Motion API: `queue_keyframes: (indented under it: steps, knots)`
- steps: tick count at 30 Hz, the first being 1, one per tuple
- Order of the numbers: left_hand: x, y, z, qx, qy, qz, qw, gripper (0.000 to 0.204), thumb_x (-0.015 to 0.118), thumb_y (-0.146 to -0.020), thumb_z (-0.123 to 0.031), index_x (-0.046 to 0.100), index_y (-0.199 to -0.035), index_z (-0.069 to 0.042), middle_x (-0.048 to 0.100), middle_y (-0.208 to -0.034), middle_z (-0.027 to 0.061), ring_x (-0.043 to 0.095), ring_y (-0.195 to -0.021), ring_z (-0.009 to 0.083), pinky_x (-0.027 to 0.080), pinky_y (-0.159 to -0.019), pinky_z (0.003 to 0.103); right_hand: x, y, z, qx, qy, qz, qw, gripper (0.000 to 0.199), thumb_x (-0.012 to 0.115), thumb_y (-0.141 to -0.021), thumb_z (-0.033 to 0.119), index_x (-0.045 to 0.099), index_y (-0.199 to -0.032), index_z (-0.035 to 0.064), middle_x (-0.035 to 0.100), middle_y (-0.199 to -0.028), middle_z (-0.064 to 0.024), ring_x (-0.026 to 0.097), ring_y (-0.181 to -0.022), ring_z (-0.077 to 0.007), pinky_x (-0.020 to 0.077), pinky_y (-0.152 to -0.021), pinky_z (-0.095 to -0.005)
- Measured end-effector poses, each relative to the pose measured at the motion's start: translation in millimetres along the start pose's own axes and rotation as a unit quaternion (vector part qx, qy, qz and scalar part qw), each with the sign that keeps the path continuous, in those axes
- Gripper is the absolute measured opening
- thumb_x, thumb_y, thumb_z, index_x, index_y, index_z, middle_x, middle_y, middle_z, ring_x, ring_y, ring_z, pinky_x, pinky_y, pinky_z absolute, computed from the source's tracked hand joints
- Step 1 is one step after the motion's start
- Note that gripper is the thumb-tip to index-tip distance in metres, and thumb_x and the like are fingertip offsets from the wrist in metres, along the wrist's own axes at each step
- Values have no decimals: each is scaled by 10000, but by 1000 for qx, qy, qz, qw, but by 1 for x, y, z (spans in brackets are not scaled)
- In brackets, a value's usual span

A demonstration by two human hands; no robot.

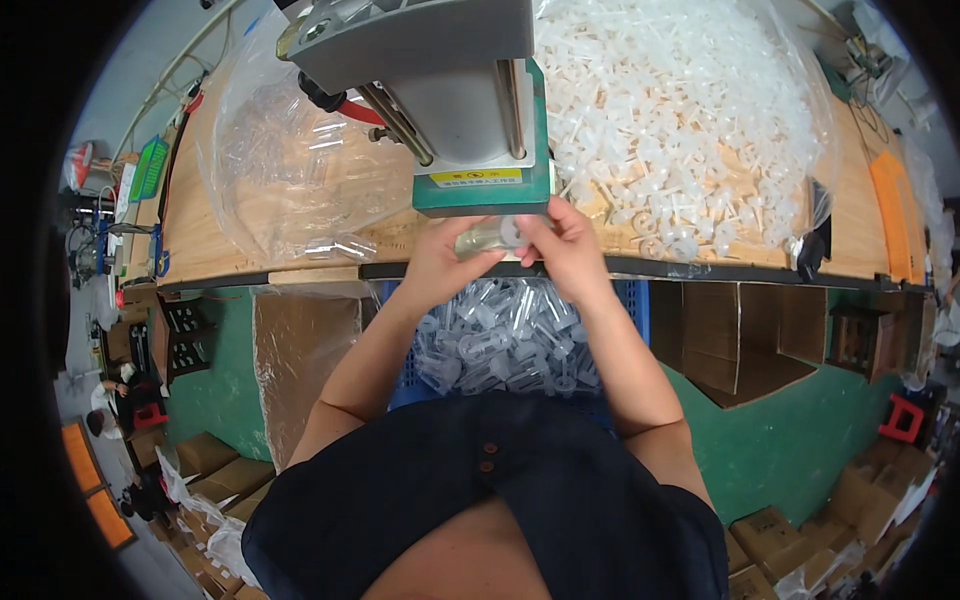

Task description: Assembling small plastic tubes and caps using a pneumatic press machine.

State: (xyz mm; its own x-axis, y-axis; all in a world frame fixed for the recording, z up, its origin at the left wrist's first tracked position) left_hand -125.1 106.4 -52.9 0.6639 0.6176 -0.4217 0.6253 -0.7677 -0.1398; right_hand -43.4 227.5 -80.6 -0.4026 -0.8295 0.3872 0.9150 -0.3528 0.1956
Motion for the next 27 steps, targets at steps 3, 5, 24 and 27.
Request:
queue_keyframes:
  steps: [3,5,24,27]
  knots:
    - [7,-2,-5,85,-78,-42,992,438,755,-734,-125,627,-1149,-69,666,-1072,111,645,-985,259,484,-854,356,13,-4,12,-38,41,-16,998,86,605,-923,105,618,-978,40,593,-734,-17,546,-582,-86,454,-510,-236]
    - [10,-7,8,53,-103,-55,992,443,755,-710,-303,642,-1104,-134,631,-1083,118,563,-1035,301,337,-928,460,7,-7,4,-32,44,-5,999,76,571,-939,95,609,-974,40,566,-724,-1,512,-566,-73,429,-513,-224]
    - [-277,-6,172,-429,-526,-78,730,565,649,-783,-505,646,-1138,-65,630,-1159,171,589,-1076,330,456,-922,435,-102,7,51,-95,370,-183,906,220,469,-1000,239,599,-1045,67,517,-696,-10,491,-541,-76,395,-491,-231]
    - [-230,-19,167,-351,-354,-45,866,514,688,-760,-455,670,-1099,-69,652,-1112,158,615,-1013,294,472,-894,385,-95,8,39,-97,209,-181,956,249,427,-1025,266,571,-1083,72,518,-718,23,426,-545,-15,321,-466,-162]
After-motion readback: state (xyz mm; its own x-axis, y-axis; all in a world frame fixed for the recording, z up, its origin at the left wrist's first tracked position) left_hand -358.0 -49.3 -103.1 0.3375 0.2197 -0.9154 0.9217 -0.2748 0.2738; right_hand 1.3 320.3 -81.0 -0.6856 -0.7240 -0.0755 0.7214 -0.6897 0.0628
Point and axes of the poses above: each hand's wrist, its own y-axis away from the middle knuckle, its own x-axis out of the palm, z = x × y, the point moved 10 cm from there along -y, towards the middle knuckle
